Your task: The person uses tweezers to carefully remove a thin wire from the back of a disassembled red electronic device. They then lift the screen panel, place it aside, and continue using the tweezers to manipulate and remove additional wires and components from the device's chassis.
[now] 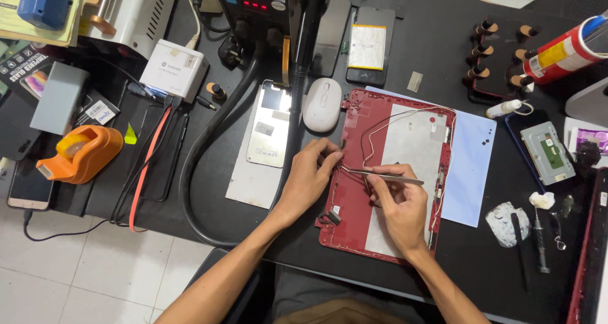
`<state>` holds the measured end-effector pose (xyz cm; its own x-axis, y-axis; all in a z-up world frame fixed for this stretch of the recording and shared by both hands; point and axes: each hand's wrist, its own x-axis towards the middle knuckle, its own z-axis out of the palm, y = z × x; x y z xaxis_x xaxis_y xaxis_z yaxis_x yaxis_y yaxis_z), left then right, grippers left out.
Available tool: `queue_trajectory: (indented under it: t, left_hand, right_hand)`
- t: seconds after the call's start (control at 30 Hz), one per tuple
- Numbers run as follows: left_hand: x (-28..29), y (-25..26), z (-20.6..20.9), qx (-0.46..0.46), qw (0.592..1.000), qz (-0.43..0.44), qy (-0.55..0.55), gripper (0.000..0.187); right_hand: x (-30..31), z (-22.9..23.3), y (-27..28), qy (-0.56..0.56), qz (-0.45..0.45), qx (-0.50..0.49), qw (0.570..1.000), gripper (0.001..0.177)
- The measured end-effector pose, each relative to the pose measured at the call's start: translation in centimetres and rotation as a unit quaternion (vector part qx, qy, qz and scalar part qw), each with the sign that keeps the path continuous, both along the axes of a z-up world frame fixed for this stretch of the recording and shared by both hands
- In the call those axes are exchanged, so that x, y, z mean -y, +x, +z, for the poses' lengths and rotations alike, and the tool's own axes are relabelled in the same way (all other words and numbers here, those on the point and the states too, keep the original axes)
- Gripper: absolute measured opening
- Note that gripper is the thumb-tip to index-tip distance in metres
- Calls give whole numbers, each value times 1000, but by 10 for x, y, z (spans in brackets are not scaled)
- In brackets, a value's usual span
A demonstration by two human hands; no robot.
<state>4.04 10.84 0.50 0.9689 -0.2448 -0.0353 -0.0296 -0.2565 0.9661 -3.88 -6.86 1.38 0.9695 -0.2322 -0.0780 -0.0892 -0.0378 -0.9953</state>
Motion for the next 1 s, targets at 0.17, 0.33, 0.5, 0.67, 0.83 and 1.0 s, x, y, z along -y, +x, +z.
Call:
queue_trajectory:
  t: [0.17, 0.33, 0.5, 0.67, 0.83, 1.0]
  left_hand:
    - [-1, 0, 4, -7, 1000, -6, -8, 18]
    - [-2, 0, 2, -3, 1000, -11, 1, 23]
    - [-3, -1, 0, -1, 1000, -22, 14, 27]
    - [-8, -11, 2, -18, 999, -30, -2, 24]
    - [-18, -28, 10, -5, 999, -26, 17, 20]
    - [-24, -32, 15, -35, 998, -36, 35, 13]
  right_hand:
    - [-1, 3, 0, -37, 4, -2, 999, 14]
    - [6, -3, -2, -18, -15, -4, 1000, 10]
    - [15, -3, -2, 16, -4, 13, 1000, 10]
    - [8, -1, 0, -9, -9, 7, 1000, 11]
    - [3, 1, 3, -16, 2, 10, 1000, 12]
    - [2, 8, 2, 17, 37, 11, 999, 13]
